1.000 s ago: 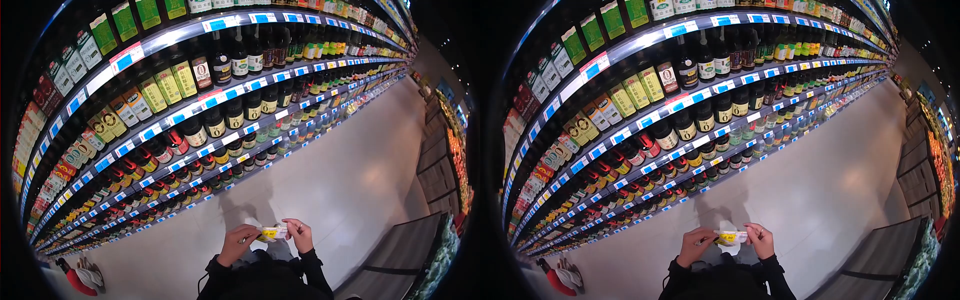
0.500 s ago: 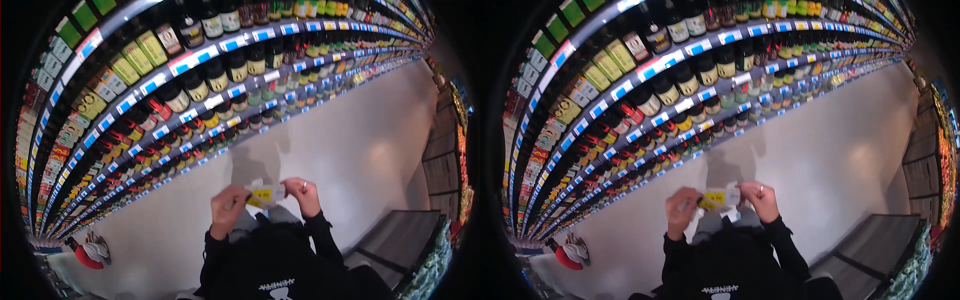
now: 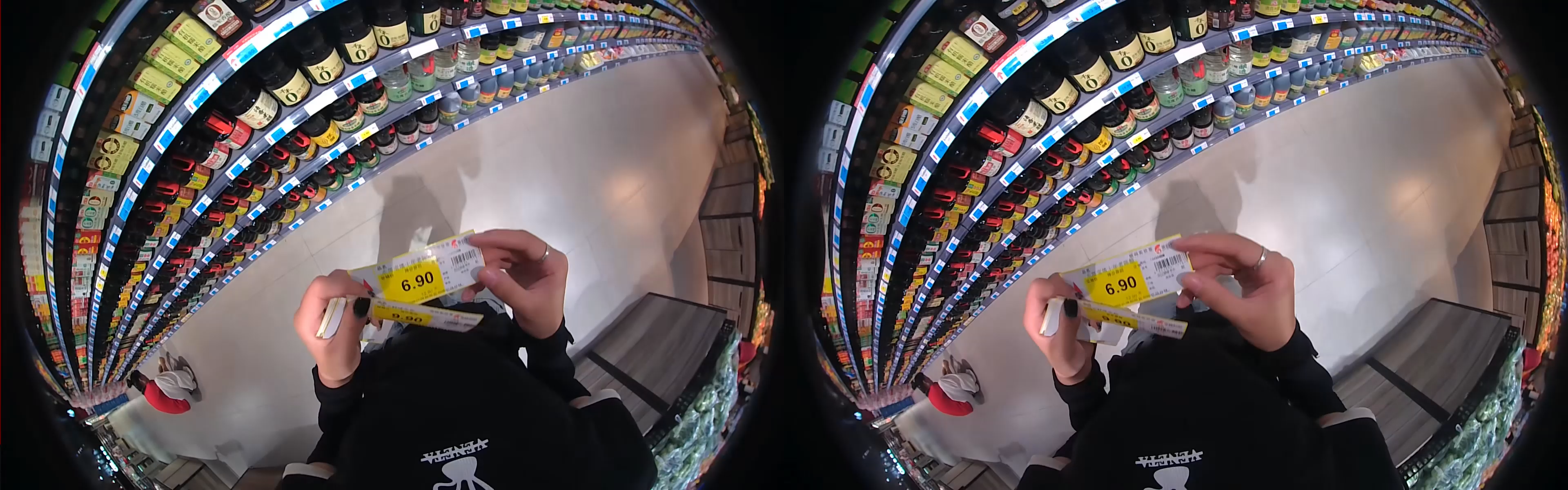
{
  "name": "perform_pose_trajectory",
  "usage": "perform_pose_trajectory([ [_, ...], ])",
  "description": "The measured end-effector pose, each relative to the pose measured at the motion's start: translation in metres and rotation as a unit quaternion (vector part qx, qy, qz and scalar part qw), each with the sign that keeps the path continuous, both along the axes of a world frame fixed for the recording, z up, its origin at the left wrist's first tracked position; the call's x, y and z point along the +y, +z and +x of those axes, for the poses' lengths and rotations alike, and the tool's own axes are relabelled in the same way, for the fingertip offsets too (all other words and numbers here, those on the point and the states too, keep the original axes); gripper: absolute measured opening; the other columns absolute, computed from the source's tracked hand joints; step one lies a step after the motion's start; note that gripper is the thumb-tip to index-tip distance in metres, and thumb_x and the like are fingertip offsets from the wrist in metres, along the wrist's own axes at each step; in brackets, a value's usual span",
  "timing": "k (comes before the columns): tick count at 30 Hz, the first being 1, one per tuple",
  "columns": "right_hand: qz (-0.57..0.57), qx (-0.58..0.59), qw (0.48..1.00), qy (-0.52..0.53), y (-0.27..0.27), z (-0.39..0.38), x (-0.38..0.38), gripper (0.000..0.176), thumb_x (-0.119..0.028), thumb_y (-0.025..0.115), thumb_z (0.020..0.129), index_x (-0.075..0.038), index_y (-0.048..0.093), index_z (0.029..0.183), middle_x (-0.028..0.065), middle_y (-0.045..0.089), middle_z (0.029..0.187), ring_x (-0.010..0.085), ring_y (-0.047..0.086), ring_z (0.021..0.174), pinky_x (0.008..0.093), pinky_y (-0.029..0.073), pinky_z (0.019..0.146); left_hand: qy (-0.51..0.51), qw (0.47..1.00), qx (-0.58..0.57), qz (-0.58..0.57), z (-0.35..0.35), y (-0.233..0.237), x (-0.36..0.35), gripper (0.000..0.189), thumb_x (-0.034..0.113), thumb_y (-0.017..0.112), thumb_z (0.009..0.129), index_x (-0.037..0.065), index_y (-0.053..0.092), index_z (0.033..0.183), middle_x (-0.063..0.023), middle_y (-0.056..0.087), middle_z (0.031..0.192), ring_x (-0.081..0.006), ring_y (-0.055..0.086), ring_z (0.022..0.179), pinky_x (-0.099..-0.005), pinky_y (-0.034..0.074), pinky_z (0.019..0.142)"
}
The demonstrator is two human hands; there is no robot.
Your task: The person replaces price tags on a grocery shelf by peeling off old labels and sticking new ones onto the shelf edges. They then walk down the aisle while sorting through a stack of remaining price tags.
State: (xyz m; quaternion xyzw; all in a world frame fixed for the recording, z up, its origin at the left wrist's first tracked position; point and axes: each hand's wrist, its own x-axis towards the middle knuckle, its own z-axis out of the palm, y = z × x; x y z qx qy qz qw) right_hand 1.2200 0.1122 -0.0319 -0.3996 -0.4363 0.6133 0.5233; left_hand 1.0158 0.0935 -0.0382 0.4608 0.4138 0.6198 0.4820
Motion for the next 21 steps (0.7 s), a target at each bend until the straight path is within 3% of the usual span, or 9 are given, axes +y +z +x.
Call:
perform_pose_trajectory([
  [8,0.024,0.005,1.0,0.013,0.002,0.003,-0.001,0.027,0.005,0.06,0.076,0.004,0.057,0.103,0.0105,0.064,0.078,0.0144,0.063,0.066,0.0258,0.047,0.071,0.024,1.0,-0.014,0.009,0.006,-0.004,-0.004,0.021,0.015,0.062,0.079,-0.002,0.05,0.081,-0.0084,0.051,0.072,-0.0103,0.048,0.055,-0.0206,0.041,0.043],
  [21,0.028,0.012,0.999,0.025,0.004,0.011,-0.005,0.035,0.006,0.059,0.076,0.005,0.051,0.11,0.0121,0.063,0.082,0.0146,0.063,0.07,0.0247,0.047,0.07,0.025,0.999,-0.021,0.02,0.016,-0.006,-0.013,0.018,0.013,0.06,0.08,-0.002,0.05,0.082,-0.009,0.051,0.073,-0.0107,0.048,0.055,-0.0209,0.04,0.046],
])
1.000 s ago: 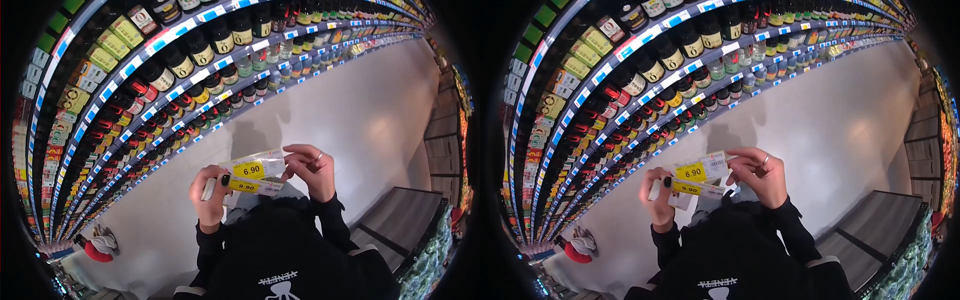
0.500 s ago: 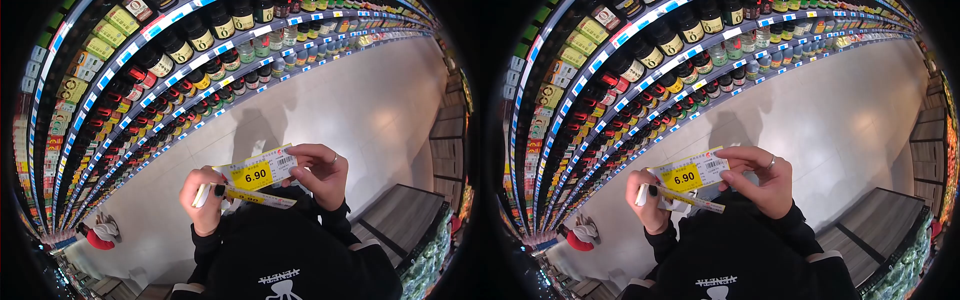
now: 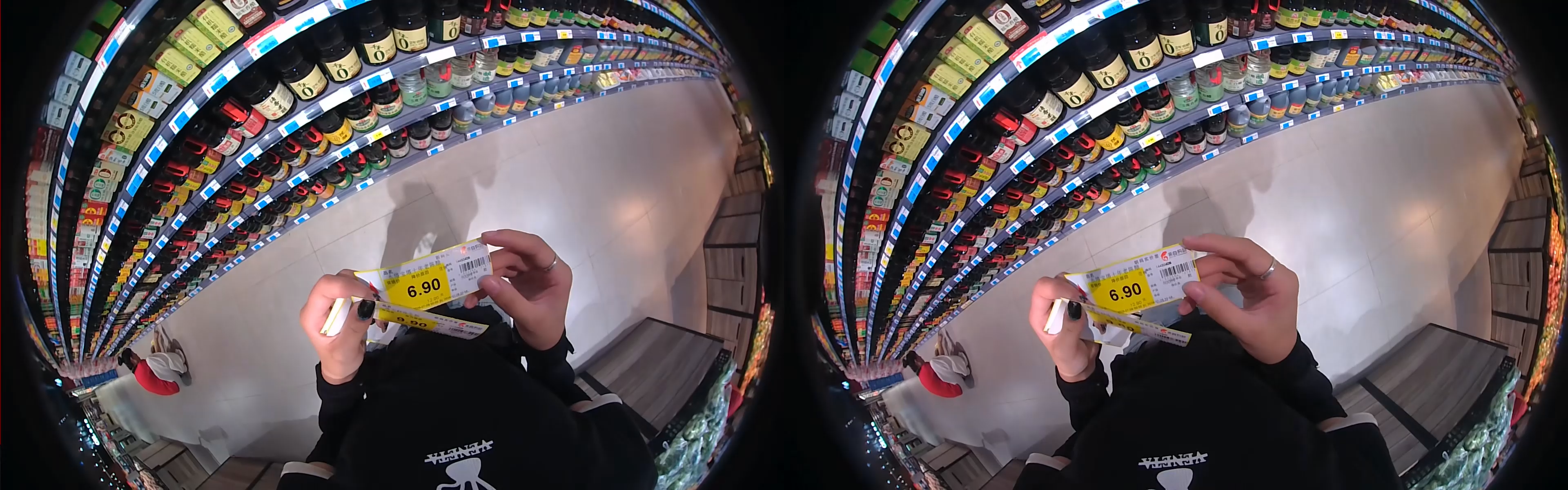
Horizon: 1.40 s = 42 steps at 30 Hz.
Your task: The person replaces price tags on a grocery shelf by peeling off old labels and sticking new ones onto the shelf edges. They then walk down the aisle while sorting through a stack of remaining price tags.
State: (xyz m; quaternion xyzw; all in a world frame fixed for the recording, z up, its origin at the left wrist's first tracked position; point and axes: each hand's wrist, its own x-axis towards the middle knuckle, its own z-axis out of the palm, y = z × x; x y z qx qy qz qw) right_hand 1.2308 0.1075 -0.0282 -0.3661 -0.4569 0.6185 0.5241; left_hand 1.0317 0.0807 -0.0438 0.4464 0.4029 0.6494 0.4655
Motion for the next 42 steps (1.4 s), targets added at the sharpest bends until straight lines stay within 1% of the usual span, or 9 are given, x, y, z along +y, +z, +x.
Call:
perform_pose_trajectory([
  [15,0.001,0.01,1.0,-0.003,-0.004,0.008,-0.003,0.04,0.006,0.058,0.076,0.005,0.048,0.114,0.0119,0.063,0.082,0.0148,0.063,0.069,0.0237,0.047,0.068,-0.008,1.0,0.005,0.019,0.006,-0.003,0.001,0.02,0.015,0.061,0.08,-0.002,0.051,0.082,-0.0098,0.052,0.073,-0.0112,0.049,0.054,-0.021,0.04,0.046],
  [18,-0.018,0.022,1.0,-0.008,-0.008,0.008,-0.004,0.042,0.005,0.058,0.077,0.004,0.046,0.117,0.0111,0.063,0.082,0.0147,0.063,0.07,0.0235,0.047,0.068,-0.014,1.0,-0.007,0.027,0.01,-0.002,0.002,0.008,0.004,0.057,0.079,-0.002,0.051,0.082,-0.0095,0.051,0.073,-0.0116,0.049,0.055,-0.022,0.04,0.046],
  [19,-0.035,0.031,0.999,-0.011,-0.008,0.01,0.0,0.042,0.005,0.058,0.077,0.004,0.045,0.118,0.0106,0.063,0.081,0.0146,0.062,0.07,0.0234,0.047,0.068,0.0,0.999,0.039,0.0,0.01,-0.004,0.003,0.005,-0.002,0.054,0.077,-0.001,0.052,0.081,-0.0093,0.052,0.073,-0.0119,0.05,0.056,-0.0224,0.041,0.047],
  [21,-0.069,0.037,0.997,0.009,-0.014,0.011,0.007,0.042,0.001,0.057,0.081,0.004,0.043,0.121,0.0102,0.063,0.08,0.015,0.062,0.071,0.0237,0.048,0.067,-0.005,0.995,0.073,-0.062,0.01,-0.009,0.008,0.019,-0.015,0.046,0.072,-0.001,0.053,0.081,-0.0085,0.054,0.077,-0.0126,0.053,0.059,-0.023,0.043,0.051],
  [24,-0.084,0.014,0.996,0.02,-0.022,0.016,0.012,0.039,-0.002,0.055,0.083,0.005,0.043,0.12,0.0117,0.063,0.081,0.015,0.062,0.071,0.0245,0.05,0.067,-0.033,0.984,0.154,-0.086,0.009,-0.012,0.013,0.018,-0.014,0.049,0.071,-0.001,0.054,0.082,-0.0069,0.056,0.075,-0.0113,0.054,0.059,-0.0219,0.042,0.052],
  [28,-0.104,0.022,0.994,0.012,-0.025,0.018,0.01,0.036,-0.005,0.057,0.084,0.004,0.047,0.117,0.0106,0.063,0.08,0.0119,0.061,0.072,0.0229,0.049,0.067,-0.036,0.988,0.136,-0.068,0.014,-0.02,0.018,0.017,-0.014,0.05,0.072,0.0,0.054,0.081,-0.0065,0.057,0.074,-0.0106,0.053,0.057,-0.0215,0.042,0.051],
  [30,-0.096,0.01,0.995,0.005,-0.031,0.019,0.01,0.036,-0.006,0.057,0.084,0.003,0.047,0.117,0.0098,0.064,0.079,0.0105,0.06,0.072,0.0221,0.048,0.067,-0.024,0.986,0.152,-0.057,0.018,-0.018,0.02,0.005,-0.005,0.049,0.079,0.0,0.051,0.08,-0.0057,0.05,0.073,-0.009,0.048,0.053,-0.0213,0.037,0.047],
  [33,-0.089,-0.005,0.996,-0.003,-0.032,0.022,0.01,0.036,-0.007,0.058,0.083,0.003,0.048,0.116,0.0084,0.064,0.078,0.0084,0.059,0.071,0.0209,0.047,0.067,-0.026,0.988,0.138,-0.061,0.02,-0.024,0.02,0.002,-0.002,0.051,0.081,0.0,0.05,0.08,-0.0056,0.05,0.073,-0.0086,0.047,0.053,-0.021,0.037,0.048],
  [42,-0.083,-0.006,0.997,0.002,-0.032,0.029,0.012,0.034,-0.008,0.058,0.083,0.001,0.05,0.115,0.0053,0.063,0.074,0.0059,0.056,0.071,0.0194,0.044,0.067,0.003,0.989,0.145,-0.035,0.028,-0.03,0.021,0.008,0.008,0.054,0.083,0.001,0.05,0.081,-0.0052,0.05,0.073,-0.0079,0.046,0.054,-0.021,0.037,0.05],
])
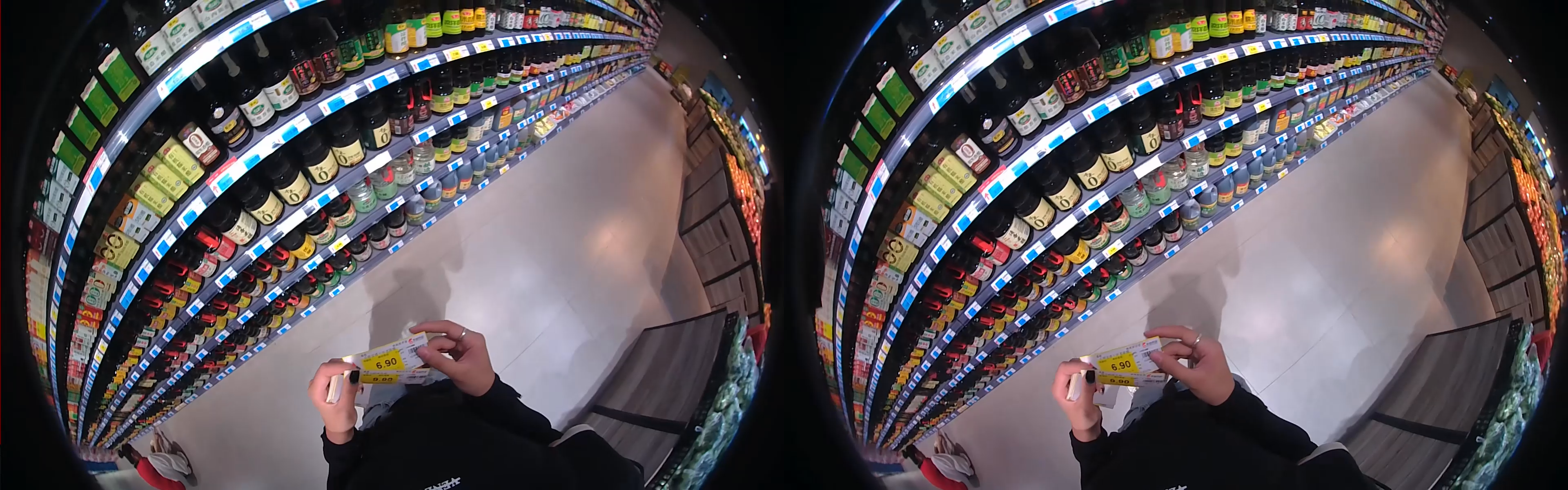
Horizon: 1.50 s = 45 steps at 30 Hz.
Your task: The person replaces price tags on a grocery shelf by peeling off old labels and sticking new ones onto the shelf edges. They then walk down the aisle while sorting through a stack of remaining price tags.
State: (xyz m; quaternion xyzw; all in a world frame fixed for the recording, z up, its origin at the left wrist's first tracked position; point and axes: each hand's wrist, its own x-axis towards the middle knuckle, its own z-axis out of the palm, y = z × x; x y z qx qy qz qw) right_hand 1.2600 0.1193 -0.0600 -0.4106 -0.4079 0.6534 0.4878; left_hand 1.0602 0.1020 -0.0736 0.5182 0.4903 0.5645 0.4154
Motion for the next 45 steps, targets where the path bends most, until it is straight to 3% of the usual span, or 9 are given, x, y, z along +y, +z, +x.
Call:
perform_pose_trajectory([
  [11,0.026,-0.052,0.997,-0.045,0.005,0.027,-0.007,0.033,-0.01,0.059,0.083,0.0,0.052,0.113,0.0026,0.063,0.072,0.0042,0.054,0.07,0.0192,0.042,0.068,-0.007,1.0,-0.012,-0.02,0.031,0.001,0.014,0.019,0.018,0.059,0.082,0.002,0.05,0.082,-0.0052,0.049,0.074,-0.0085,0.045,0.054,-0.0211,0.035,0.049],
  [18,-0.022,-0.06,0.991,-0.119,0.007,0.056,-0.022,0.031,-0.007,0.058,0.082,0.001,0.052,0.112,0.0023,0.062,0.07,0.0053,0.054,0.071,0.0197,0.044,0.069,-0.102,0.994,-0.016,-0.043,0.062,0.0,0.024,0.01,0.009,0.056,0.081,0.002,0.049,0.08,-0.0047,0.048,0.07,-0.0089,0.045,0.051,-0.0212,0.036,0.047],
  [22,0.033,-0.062,0.982,-0.174,-0.01,0.069,-0.036,0.033,-0.003,0.061,0.079,0.001,0.053,0.111,0.0048,0.062,0.079,0.0072,0.055,0.072,0.0224,0.045,0.071,-0.14,0.989,0.006,-0.051,0.078,0.006,0.024,0.003,0.001,0.052,0.078,0.001,0.049,0.079,-0.0051,0.048,0.067,-0.0084,0.046,0.052,-0.0209,0.037,0.046],
  [27,-0.045,-0.011,0.985,-0.167,-0.005,0.077,-0.047,0.005,0.002,0.06,0.077,0.006,0.062,0.08,0.0114,0.056,0.108,0.0081,0.055,0.074,0.0205,0.045,0.066,-0.173,0.984,0.035,0.005,0.077,-0.001,0.023,0.005,-0.004,0.052,0.076,0.0,0.049,0.077,-0.0057,0.048,0.067,-0.0083,0.046,0.053,-0.0204,0.037,0.046],
  [29,-0.018,-0.027,0.982,-0.185,-0.001,0.076,-0.047,0.007,0.003,0.061,0.077,0.006,0.063,0.083,0.011,0.056,0.106,0.0084,0.056,0.074,0.0204,0.045,0.067,-0.173,0.985,0.02,0.016,0.074,-0.006,0.02,0.017,-0.013,0.052,0.067,-0.001,0.051,0.078,-0.0086,0.055,0.069,-0.0127,0.05,0.058,-0.023,0.04,0.053],
  [32,0.01,-0.039,0.982,-0.182,0.002,0.074,-0.052,0.01,0.006,0.06,0.076,0.007,0.063,0.085,0.0114,0.054,0.111,0.0122,0.057,0.082,0.0229,0.047,0.072,-0.159,0.987,0.024,0.005,0.073,-0.003,0.014,0.016,-0.013,0.053,0.067,-0.001,0.053,0.078,-0.0083,0.056,0.069,-0.0122,0.051,0.06,-0.0225,0.041,0.055],
  [37,0.044,-0.041,0.979,-0.196,0.008,0.07,-0.059,0.022,0.007,0.056,0.078,0.006,0.054,0.1,0.0093,0.06,0.091,0.0113,0.057,0.08,0.0242,0.047,0.072,-0.211,0.978,-0.001,0.005,0.073,0.005,0.011,0.014,-0.011,0.053,0.071,-0.001,0.055,0.08,-0.0087,0.058,0.075,-0.0114,0.053,0.064,-0.022,0.042,0.057],
  [39,0.051,-0.047,0.979,-0.19,-0.001,0.075,-0.063,0.022,0.007,0.055,0.079,0.005,0.053,0.101,0.0074,0.06,0.086,0.0099,0.056,0.077,0.0236,0.046,0.069,-0.229,0.973,0.02,0.031,0.076,0.009,0.009,0.007,-0.007,0.052,0.076,-0.002,0.054,0.08,-0.0148,0.059,0.08,-0.0116,0.055,0.062,-0.0221,0.043,0.056],
  [45,0.028,-0.034,0.974,-0.222,-0.01,0.074,-0.063,0.014,0.007,0.054,0.079,0.0,0.053,0.091,0.0026,0.058,0.076,0.0043,0.05,0.066,0.0175,0.039,0.061,-0.31,0.949,0.037,0.038,0.078,0.011,0.007,0.012,-0.009,0.052,0.073,-0.001,0.055,0.082,-0.0179,0.061,0.091,-0.0191,0.059,0.077,-0.0248,0.046,0.066],
])
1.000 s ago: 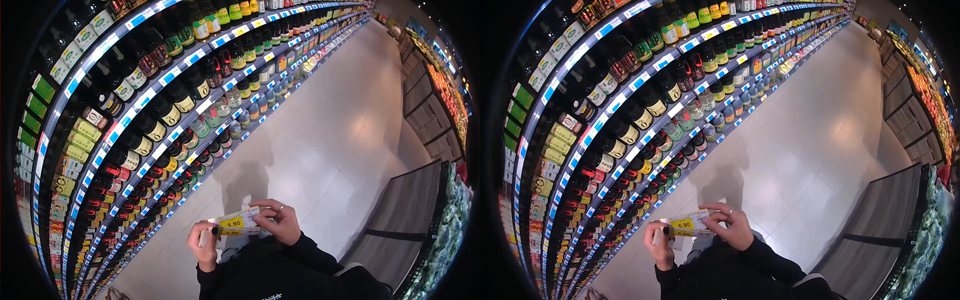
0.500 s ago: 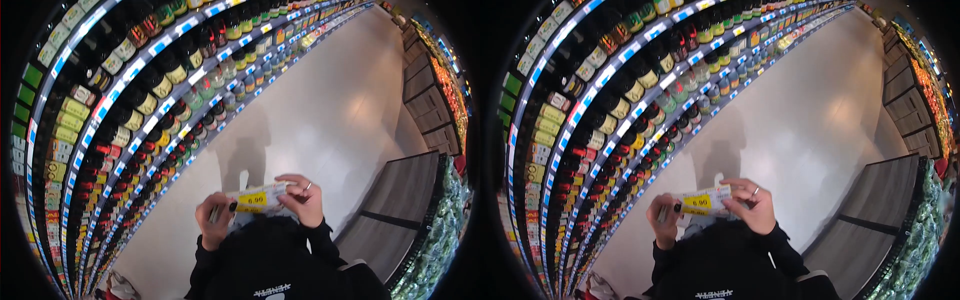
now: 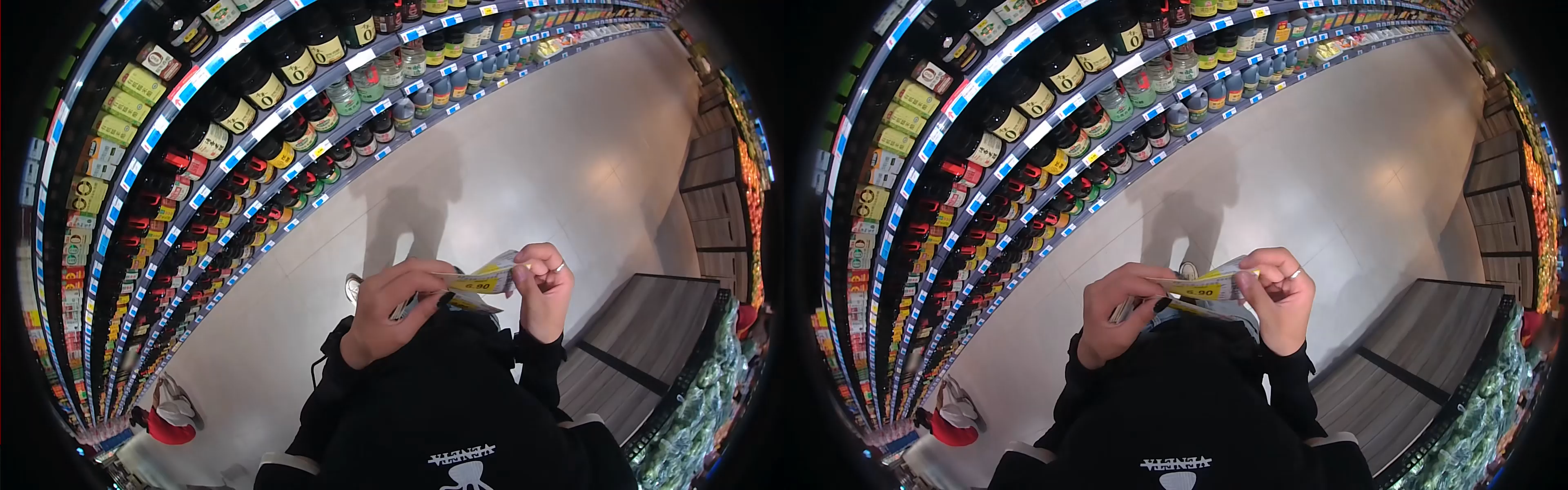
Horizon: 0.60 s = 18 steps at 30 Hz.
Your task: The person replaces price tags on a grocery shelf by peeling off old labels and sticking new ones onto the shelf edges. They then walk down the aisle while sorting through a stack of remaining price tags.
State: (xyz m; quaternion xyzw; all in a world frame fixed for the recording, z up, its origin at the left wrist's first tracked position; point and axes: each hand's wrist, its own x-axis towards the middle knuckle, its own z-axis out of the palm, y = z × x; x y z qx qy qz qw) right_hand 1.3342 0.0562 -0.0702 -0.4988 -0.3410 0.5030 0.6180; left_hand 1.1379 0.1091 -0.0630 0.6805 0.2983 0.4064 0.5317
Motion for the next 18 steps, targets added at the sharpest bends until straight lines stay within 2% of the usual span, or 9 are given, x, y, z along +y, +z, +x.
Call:
perform_pose_trajectory([
  [3,0.029,-0.029,0.998,-0.043,-0.008,0.007,0.001,0.013,0.007,0.057,0.078,-0.002,0.052,0.086,0.0014,0.058,0.073,0.0028,0.049,0.065,0.0159,0.037,0.059,0.037,0.999,0.012,0.024,-0.004,-0.002,-0.001,0.009,-0.005,0.052,0.075,-0.001,0.053,0.083,-0.0159,0.061,0.087,-0.0163,0.058,0.073,-0.0231,0.044,0.063],
  [5,0.052,-0.058,0.989,-0.125,-0.012,0.012,0.005,0.016,0.008,0.06,0.076,-0.003,0.051,0.084,0.0009,0.058,0.071,0.0018,0.05,0.066,0.016,0.036,0.058,0.075,0.996,0.016,0.037,-0.008,-0.006,-0.003,0.006,-0.002,0.052,0.078,0.0,0.053,0.084,-0.014,0.061,0.083,-0.0135,0.057,0.069,-0.0218,0.043,0.06],
  [7,0.054,-0.061,0.988,-0.129,-0.016,0.018,0.005,0.015,0.005,0.06,0.078,-0.002,0.05,0.086,0.0027,0.06,0.074,0.0025,0.051,0.067,0.0158,0.036,0.059,0.142,0.989,0.011,-0.05,-0.012,-0.011,-0.007,0.008,-0.002,0.05,0.08,0.0,0.054,0.087,-0.0065,0.059,0.07,-0.0079,0.048,0.052,-0.0204,0.038,0.05],
  [8,0.082,-0.041,0.984,-0.154,-0.017,0.021,0.006,0.014,0.004,0.059,0.078,-0.002,0.05,0.087,0.0042,0.061,0.076,0.0035,0.052,0.067,0.0162,0.037,0.061,0.153,0.987,-0.003,-0.043,-0.012,-0.014,-0.007,0.008,0.001,0.048,0.083,0.0,0.055,0.088,-0.0034,0.054,0.06,-0.0072,0.046,0.048,-0.0203,0.036,0.047],
  [10,0.12,0.018,0.973,-0.199,-0.017,0.02,0.007,0.015,0.0,0.057,0.081,-0.001,0.049,0.094,0.008,0.063,0.082,0.0067,0.055,0.067,0.0182,0.041,0.062,0.176,0.982,0.007,-0.065,-0.012,-0.014,-0.009,0.009,0.0,0.047,0.083,0.0,0.054,0.089,-0.0045,0.055,0.064,-0.0074,0.047,0.049,-0.0208,0.037,0.048],
  [12,0.117,0.034,0.974,-0.191,-0.007,0.012,0.008,0.016,0.0,0.057,0.081,-0.001,0.049,0.095,0.0081,0.064,0.082,0.007,0.056,0.067,0.0189,0.042,0.061,0.198,0.976,0.015,-0.087,-0.01,-0.012,-0.009,0.01,-0.002,0.047,0.082,-0.001,0.054,0.09,-0.0056,0.057,0.067,-0.0077,0.047,0.049,-0.0213,0.038,0.049],
  [15,0.106,0.053,0.979,-0.163,-0.001,0.002,0.008,0.026,0.001,0.059,0.079,0.003,0.048,0.103,0.0077,0.064,0.081,0.007,0.057,0.067,0.0197,0.043,0.059,0.201,0.979,0.017,-0.029,-0.009,-0.006,-0.002,0.012,-0.006,0.042,0.08,-0.002,0.051,0.088,-0.0084,0.057,0.074,-0.0095,0.047,0.051,-0.0218,0.039,0.05],
  [17,0.068,-0.043,0.996,-0.036,-0.013,0.006,0.005,0.036,0.003,0.06,0.076,0.004,0.049,0.11,0.0077,0.064,0.078,0.008,0.058,0.068,0.0202,0.044,0.06,0.074,0.99,0.111,0.04,-0.016,-0.014,0.004,0.021,-0.011,0.04,0.073,-0.003,0.055,0.086,-0.0121,0.06,0.082,-0.015,0.052,0.054,-0.0237,0.042,0.052],
  [18,0.038,-0.084,0.996,0.013,-0.013,0.007,0.002,0.034,0.007,0.062,0.072,0.004,0.056,0.106,0.0072,0.064,0.075,0.0087,0.057,0.067,0.0208,0.044,0.059,0.079,0.991,0.106,0.026,-0.015,-0.021,0.004,0.029,-0.012,0.041,0.068,0.0,0.06,0.086,-0.0142,0.06,0.083,-0.0195,0.057,0.061,-0.0255,0.044,0.054],
])
